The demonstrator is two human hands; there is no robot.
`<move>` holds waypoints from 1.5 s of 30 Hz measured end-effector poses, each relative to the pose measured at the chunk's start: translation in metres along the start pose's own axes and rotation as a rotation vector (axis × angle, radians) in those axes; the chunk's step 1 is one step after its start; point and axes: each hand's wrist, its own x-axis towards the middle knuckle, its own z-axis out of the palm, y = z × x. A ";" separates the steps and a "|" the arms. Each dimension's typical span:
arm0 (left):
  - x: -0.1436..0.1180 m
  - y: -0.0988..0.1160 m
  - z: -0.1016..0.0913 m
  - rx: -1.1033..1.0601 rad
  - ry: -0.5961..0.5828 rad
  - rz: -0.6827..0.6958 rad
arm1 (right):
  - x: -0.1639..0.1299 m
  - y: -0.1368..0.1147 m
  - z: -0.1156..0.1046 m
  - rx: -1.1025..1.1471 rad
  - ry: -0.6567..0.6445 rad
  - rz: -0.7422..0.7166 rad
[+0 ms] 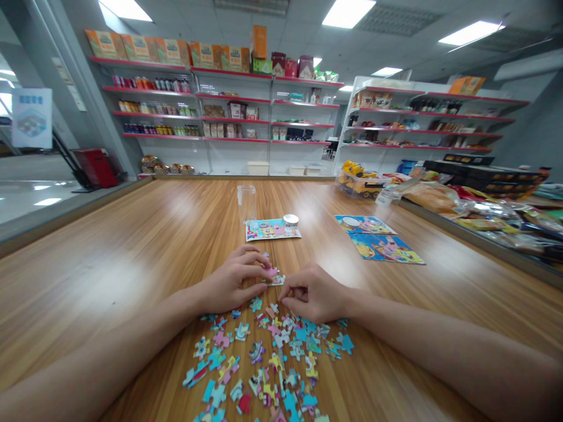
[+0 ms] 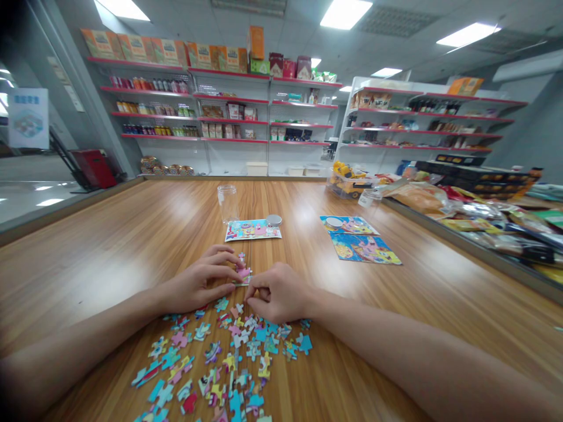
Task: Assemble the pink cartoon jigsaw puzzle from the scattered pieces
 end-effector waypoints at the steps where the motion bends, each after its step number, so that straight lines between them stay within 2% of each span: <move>1: 0.000 0.000 0.000 -0.004 -0.003 0.004 | 0.000 -0.001 0.000 -0.007 -0.011 -0.021; 9: 0.001 0.003 -0.001 -0.098 0.021 -0.024 | -0.001 0.002 0.000 -0.016 -0.009 -0.039; 14: 0.001 -0.002 -0.006 -0.268 0.035 -0.261 | 0.000 0.000 -0.001 -0.032 0.017 -0.016; 19: -0.001 -0.012 -0.022 -0.478 -0.155 -0.414 | 0.001 0.002 -0.001 -0.040 0.015 0.008; 22: -0.004 -0.019 -0.039 -0.480 -0.322 -0.468 | 0.001 0.003 -0.001 -0.046 0.007 0.017; 25: -0.007 -0.023 -0.057 -0.413 -0.438 -0.513 | 0.001 0.003 -0.001 -0.052 0.001 0.020; 28: -0.005 -0.016 -0.070 -0.332 -0.596 -0.563 | 0.002 0.002 -0.001 -0.057 0.005 0.014; 32: 0.003 0.006 -0.073 -0.180 -0.758 -0.597 | 0.003 0.004 0.000 -0.076 0.049 0.043; 36: 0.009 0.023 -0.068 -0.084 -0.813 -0.585 | 0.004 0.006 0.002 -0.096 0.097 0.083; 45: 0.016 0.038 -0.069 0.010 -0.816 -0.505 | 0.002 0.007 0.001 -0.119 0.098 0.080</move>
